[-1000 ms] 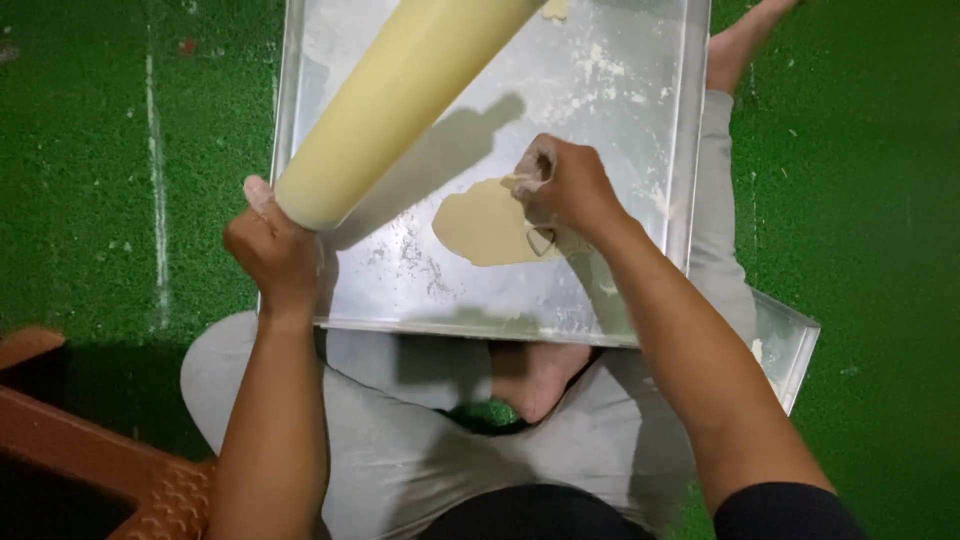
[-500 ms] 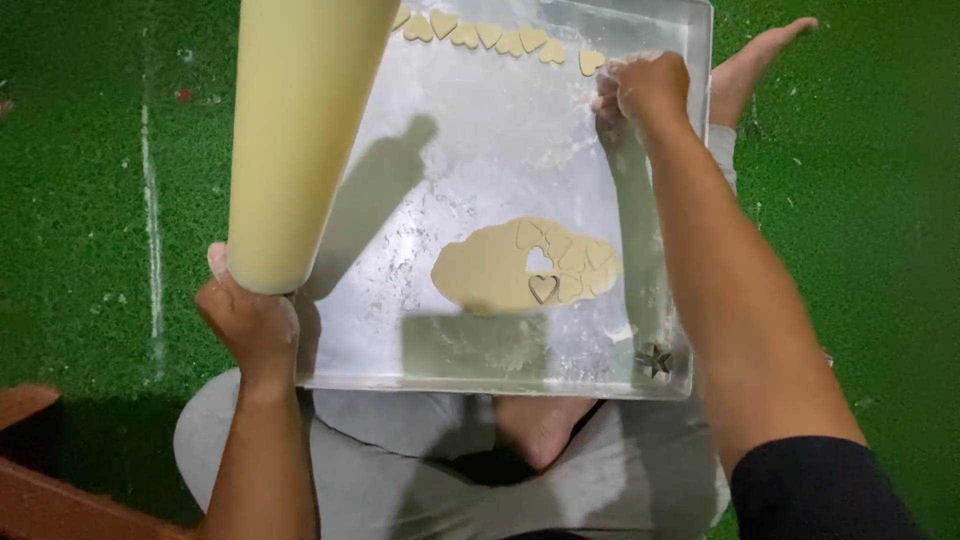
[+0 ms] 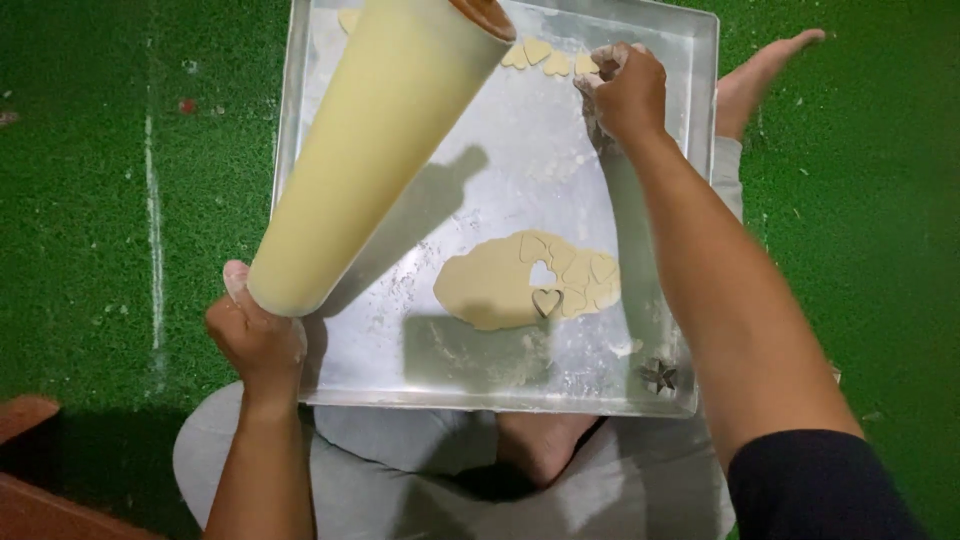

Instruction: Rolling out dough on a tray and using a heart-shaped cookie cutter to create cookies

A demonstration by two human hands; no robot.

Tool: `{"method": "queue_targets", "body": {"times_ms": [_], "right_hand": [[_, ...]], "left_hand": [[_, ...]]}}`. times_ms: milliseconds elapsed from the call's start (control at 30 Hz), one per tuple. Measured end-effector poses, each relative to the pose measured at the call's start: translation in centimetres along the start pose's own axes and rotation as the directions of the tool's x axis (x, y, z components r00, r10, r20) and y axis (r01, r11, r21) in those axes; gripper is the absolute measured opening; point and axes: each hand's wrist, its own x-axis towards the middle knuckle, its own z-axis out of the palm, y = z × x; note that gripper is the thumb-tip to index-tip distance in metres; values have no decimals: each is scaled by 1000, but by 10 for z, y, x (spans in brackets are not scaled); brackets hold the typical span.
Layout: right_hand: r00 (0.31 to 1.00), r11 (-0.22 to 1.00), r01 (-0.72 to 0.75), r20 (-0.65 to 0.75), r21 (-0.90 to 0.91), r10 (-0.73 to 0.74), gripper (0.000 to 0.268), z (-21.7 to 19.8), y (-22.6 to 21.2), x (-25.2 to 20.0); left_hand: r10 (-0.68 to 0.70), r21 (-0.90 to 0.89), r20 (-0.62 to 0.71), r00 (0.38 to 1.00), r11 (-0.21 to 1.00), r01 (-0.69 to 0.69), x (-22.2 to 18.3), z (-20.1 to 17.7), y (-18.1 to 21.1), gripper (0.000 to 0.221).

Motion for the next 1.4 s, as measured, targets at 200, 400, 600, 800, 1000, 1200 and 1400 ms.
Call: {"method": "queue_targets", "body": {"times_ms": [200, 400, 600, 800, 1000, 1200, 1400], "right_hand": [[993, 993, -114, 36, 26, 113, 29, 11, 7, 12], [998, 998, 66, 19, 23, -67, 26, 0, -1, 9], [998, 998, -38, -51, 41, 40, 20, 2, -12, 8], [995, 995, 89, -46, 38, -87, 30, 4, 6, 13], [993, 979, 80, -103, 187, -61, 33, 2, 15, 13], [999, 996, 24, -38, 83, -21, 26, 11, 10, 8], [995, 981, 75, -74, 180, -62, 11, 2, -3, 5]], "left_hand": [[16, -24, 25, 1000, 1000, -15, 0, 0, 4, 60], [17, -5, 22, 1000, 1000, -17, -1, 0, 9, 61], [38, 48, 35, 999, 998, -40, -1, -1, 10, 59], [9, 55, 46, 999, 998, -12, -2, -2, 6, 59], [17, 58, 39, 999, 998, -20, -2, -1, 6, 59], [22, -31, 35, 999, 999, -21, -1, 1, -2, 57], [20, -55, 30, 999, 998, -18, -2, 1, -2, 59]]}}
